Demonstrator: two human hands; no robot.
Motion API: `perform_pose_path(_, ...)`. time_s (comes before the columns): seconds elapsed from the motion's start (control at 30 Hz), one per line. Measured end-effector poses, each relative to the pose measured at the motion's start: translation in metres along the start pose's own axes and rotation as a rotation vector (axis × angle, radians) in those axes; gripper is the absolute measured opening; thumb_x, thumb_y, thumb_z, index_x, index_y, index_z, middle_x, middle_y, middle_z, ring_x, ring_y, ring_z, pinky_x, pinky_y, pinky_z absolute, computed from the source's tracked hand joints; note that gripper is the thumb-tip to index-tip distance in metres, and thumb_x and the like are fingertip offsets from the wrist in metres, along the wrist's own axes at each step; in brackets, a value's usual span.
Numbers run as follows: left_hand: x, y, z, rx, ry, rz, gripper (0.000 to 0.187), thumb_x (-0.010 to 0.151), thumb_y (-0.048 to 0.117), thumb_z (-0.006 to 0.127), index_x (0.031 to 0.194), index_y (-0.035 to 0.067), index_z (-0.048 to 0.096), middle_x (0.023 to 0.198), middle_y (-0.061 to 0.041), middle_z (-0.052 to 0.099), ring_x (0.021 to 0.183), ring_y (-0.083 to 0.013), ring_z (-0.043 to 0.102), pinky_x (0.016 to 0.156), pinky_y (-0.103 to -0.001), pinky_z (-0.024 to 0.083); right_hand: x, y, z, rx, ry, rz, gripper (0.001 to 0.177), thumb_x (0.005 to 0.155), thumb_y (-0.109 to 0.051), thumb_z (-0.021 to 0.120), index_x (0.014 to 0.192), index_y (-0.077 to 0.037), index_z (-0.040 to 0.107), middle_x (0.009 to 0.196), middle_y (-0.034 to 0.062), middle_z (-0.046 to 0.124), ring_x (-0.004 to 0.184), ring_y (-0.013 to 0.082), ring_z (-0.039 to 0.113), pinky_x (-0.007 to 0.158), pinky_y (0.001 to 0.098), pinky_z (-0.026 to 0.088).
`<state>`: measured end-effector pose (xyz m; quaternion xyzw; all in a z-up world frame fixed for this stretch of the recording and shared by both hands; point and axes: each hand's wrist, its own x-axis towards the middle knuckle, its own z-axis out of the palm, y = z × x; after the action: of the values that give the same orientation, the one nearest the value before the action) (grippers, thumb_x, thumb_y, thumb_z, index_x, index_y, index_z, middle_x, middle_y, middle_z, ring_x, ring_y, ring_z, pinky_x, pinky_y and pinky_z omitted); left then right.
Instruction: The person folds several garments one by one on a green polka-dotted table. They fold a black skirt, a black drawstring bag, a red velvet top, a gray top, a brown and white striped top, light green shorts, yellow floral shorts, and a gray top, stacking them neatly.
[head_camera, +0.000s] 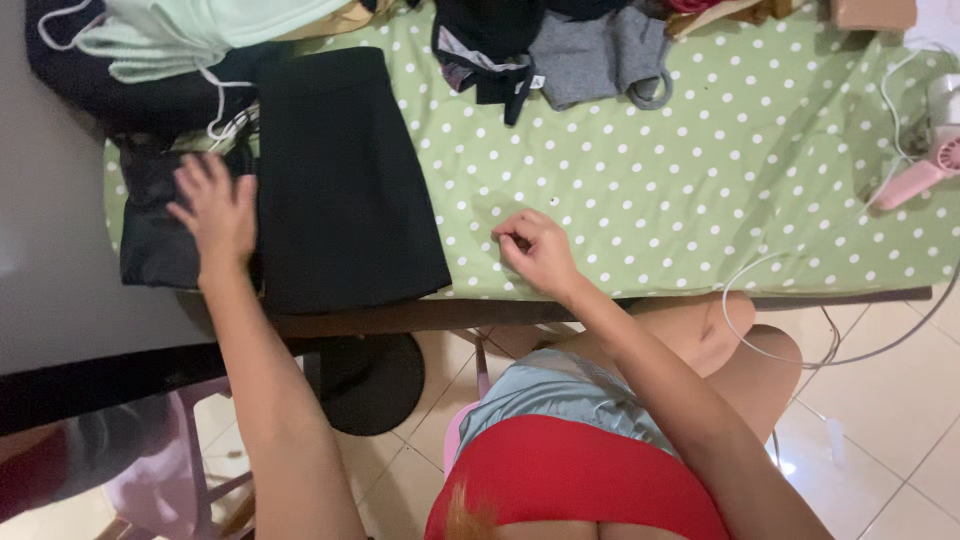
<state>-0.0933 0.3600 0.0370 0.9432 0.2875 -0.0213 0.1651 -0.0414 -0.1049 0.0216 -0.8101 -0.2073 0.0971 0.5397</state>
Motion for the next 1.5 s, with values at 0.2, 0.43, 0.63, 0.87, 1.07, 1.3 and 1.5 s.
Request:
perform_pose_path(0.2, -0.059, 0.047, -0.013, -0.354, 0.478, 0.118, 0.051, 0.12, 0.028, 0.035, 0.16, -0.004, 0.039, 0.17, -0.029, 0.029, 0.161, -0.0418, 0.026, 0.132, -0.054, 0.015, 0.057, 0.061, -0.055, -0.175, 0.404, -0.077, 0.015, 0.092, -0.002, 0.066, 0.105, -0.002, 0.073, 0.096, 0.0137, 0.067, 0.085, 0.0213, 0.064, 0.076, 0.0326, 0.053)
perform_pose_path(0.43, -0.172, 0.245, 0.089, -0.646, 0.154, 0.673, 0.031, 0.101, 0.006, 0.053, 0.129, 0.003, 0.064, 0.15, -0.023, 0.056, 0.147, -0.0383, 0.048, 0.127, -0.05, 0.033, 0.167, 0.115, -0.181, -0.419, 0.72, -0.153, 0.025, 0.086, -0.001, 0.067, 0.11, -0.007, 0.074, 0.116, 0.0159, 0.063, 0.108, 0.0329, 0.062, 0.096, 0.0419, 0.052)
perform_pose_path(0.63, -0.175, 0.319, 0.136, -0.458, 0.126, 0.823, 0.037, 0.093, 0.011, 0.061, 0.128, -0.002, 0.063, 0.143, -0.028, 0.054, 0.137, -0.0469, 0.047, 0.117, -0.06, 0.031, 0.193, 0.139, -0.22, -0.951, 0.485, -0.27, 0.037, 0.066, -0.004, 0.069, 0.1, -0.014, 0.08, 0.143, 0.0327, 0.044, 0.125, 0.0547, 0.045, 0.102, 0.058, 0.042)
perform_pose_path(0.87, -0.173, 0.312, 0.147, -0.606, 0.118, 0.781, 0.034, 0.09, 0.006, 0.059, 0.123, 0.001, 0.065, 0.139, -0.022, 0.061, 0.137, -0.0434, 0.052, 0.119, -0.058, 0.035, 0.204, 0.142, -0.23, -0.529, 0.544, -0.051, 0.017, 0.092, -0.009, 0.075, 0.107, 0.0, 0.074, 0.121, 0.0164, 0.07, 0.116, 0.0383, 0.065, 0.1, 0.0425, 0.052)
perform_pose_path(1.07, -0.174, 0.313, 0.149, -0.624, 0.133, 0.769, 0.03, 0.091, 0.005, 0.059, 0.12, 0.002, 0.068, 0.137, -0.02, 0.063, 0.137, -0.042, 0.053, 0.12, -0.056, 0.036, 0.122, 0.093, -0.224, -0.237, 0.601, -0.247, 0.01, 0.096, -0.006, 0.077, 0.1, 0.002, 0.077, 0.099, 0.015, 0.077, 0.109, 0.0232, 0.073, 0.091, 0.0351, 0.055)
perform_pose_path(1.3, -0.175, 0.315, 0.143, -0.59, 0.121, 0.77, 0.025, 0.094, 0.008, 0.06, 0.118, 0.004, 0.07, 0.135, -0.019, 0.065, 0.135, -0.041, 0.056, 0.12, -0.052, 0.036, -0.072, 0.013, -0.178, -0.121, 0.305, 0.083, 0.012, 0.097, -0.009, 0.068, 0.1, -0.003, 0.078, 0.095, 0.0077, 0.078, 0.087, 0.015, 0.072, 0.081, 0.0297, 0.057)
perform_pose_path(1.5, -0.198, 0.324, 0.138, -1.363, -0.478, 0.296, 0.043, 0.105, 0.028, 0.054, 0.141, 0.004, 0.056, 0.134, -0.012, 0.065, 0.124, -0.0227, 0.06, 0.107, -0.034, 0.045, -0.125, -0.043, -0.114, 0.233, -0.113, -0.018, 0.008, 0.091, -0.009, 0.075, 0.096, -0.003, 0.078, 0.096, 0.008, 0.077, 0.089, 0.0171, 0.073, 0.079, 0.031, 0.059)
